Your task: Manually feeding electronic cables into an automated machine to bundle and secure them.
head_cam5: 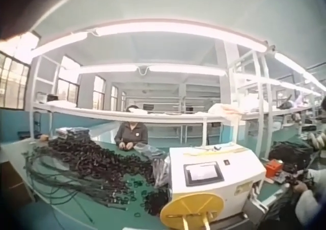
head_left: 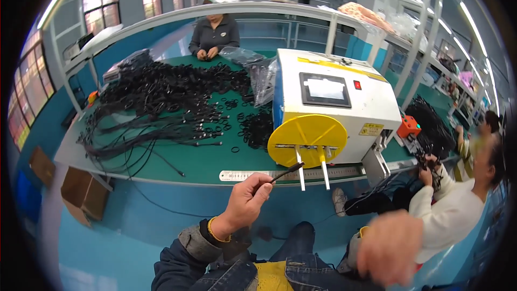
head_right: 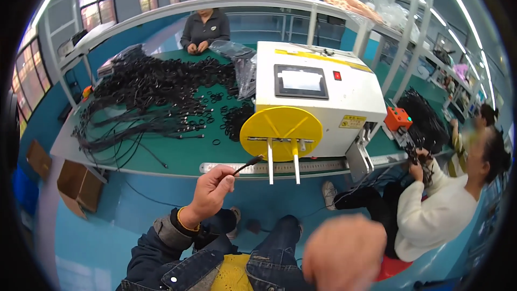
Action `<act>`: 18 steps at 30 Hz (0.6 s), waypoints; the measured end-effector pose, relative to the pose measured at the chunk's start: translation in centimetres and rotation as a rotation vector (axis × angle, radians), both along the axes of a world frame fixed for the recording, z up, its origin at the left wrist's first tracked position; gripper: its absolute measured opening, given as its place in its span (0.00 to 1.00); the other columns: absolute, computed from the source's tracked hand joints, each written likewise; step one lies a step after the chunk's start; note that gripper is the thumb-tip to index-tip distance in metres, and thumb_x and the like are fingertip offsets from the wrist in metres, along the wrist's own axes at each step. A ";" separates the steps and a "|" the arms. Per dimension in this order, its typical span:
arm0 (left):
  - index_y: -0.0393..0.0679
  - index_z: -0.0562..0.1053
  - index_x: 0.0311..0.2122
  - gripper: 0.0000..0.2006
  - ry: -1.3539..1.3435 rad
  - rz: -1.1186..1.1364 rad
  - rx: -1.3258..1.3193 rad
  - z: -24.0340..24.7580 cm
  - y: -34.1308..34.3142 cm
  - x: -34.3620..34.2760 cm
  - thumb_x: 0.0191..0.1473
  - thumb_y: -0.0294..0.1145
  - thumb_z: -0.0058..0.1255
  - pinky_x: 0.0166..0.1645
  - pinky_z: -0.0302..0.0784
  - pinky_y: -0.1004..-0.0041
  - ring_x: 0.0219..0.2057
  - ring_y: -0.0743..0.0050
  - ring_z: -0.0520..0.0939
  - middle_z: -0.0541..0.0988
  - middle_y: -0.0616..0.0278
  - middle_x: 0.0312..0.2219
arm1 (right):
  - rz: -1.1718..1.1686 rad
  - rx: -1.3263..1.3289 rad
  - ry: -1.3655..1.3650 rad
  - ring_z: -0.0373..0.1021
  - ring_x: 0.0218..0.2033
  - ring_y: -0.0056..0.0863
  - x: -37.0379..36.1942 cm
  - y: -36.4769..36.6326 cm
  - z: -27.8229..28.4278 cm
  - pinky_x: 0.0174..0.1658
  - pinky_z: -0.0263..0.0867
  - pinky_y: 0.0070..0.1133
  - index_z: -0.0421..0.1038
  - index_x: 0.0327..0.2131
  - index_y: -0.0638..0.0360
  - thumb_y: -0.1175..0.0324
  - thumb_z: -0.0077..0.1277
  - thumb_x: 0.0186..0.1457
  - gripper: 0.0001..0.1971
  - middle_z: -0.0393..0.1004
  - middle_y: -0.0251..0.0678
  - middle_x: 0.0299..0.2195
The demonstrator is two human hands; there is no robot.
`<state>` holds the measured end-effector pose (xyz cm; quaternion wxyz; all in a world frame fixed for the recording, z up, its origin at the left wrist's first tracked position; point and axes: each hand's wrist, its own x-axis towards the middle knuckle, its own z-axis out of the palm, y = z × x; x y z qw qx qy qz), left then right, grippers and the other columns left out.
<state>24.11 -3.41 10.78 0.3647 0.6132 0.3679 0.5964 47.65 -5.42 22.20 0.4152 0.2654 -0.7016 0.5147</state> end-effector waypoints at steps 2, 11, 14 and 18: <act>0.35 0.71 0.31 0.08 0.113 0.002 -0.056 0.3 0.4 -0.9 0.55 0.29 0.42 0.26 0.61 0.84 0.22 0.88 0.66 0.69 0.70 0.19 | -1.043 -0.068 -0.118 0.61 0.14 0.27 -0.7 0.9 -3.4 0.21 0.62 0.23 0.72 0.26 0.63 0.77 0.53 0.42 0.04 0.64 0.32 0.16; 0.34 0.72 0.32 0.07 0.387 -0.291 -0.271 3.5 5.2 2.3 0.51 0.27 0.48 0.26 0.63 0.84 0.22 0.89 0.68 0.73 0.69 0.21 | -1.876 0.853 -0.460 0.62 0.23 0.30 0.0 5.7 -9.6 0.24 0.60 0.23 0.71 0.36 0.64 0.75 0.56 0.35 0.18 0.64 0.36 0.23; 0.34 0.72 0.32 0.07 0.272 -0.330 -0.384 2.3 7.3 3.1 0.50 0.27 0.49 0.25 0.64 0.83 0.22 0.88 0.68 0.74 0.68 0.21 | -1.896 0.893 -0.533 0.62 0.23 0.31 0.4 6.9 -11.1 0.26 0.61 0.24 0.70 0.35 0.64 0.75 0.55 0.36 0.17 0.64 0.36 0.23; 0.35 0.73 0.31 0.06 0.253 -0.107 -0.175 1.1 8.1 4.2 0.48 0.26 0.50 0.26 0.64 0.83 0.22 0.88 0.69 0.74 0.67 0.21 | -1.961 0.806 -0.559 0.63 0.25 0.33 0.5 9.6 -13.4 0.27 0.62 0.25 0.68 0.33 0.64 0.72 0.52 0.40 0.13 0.64 0.35 0.22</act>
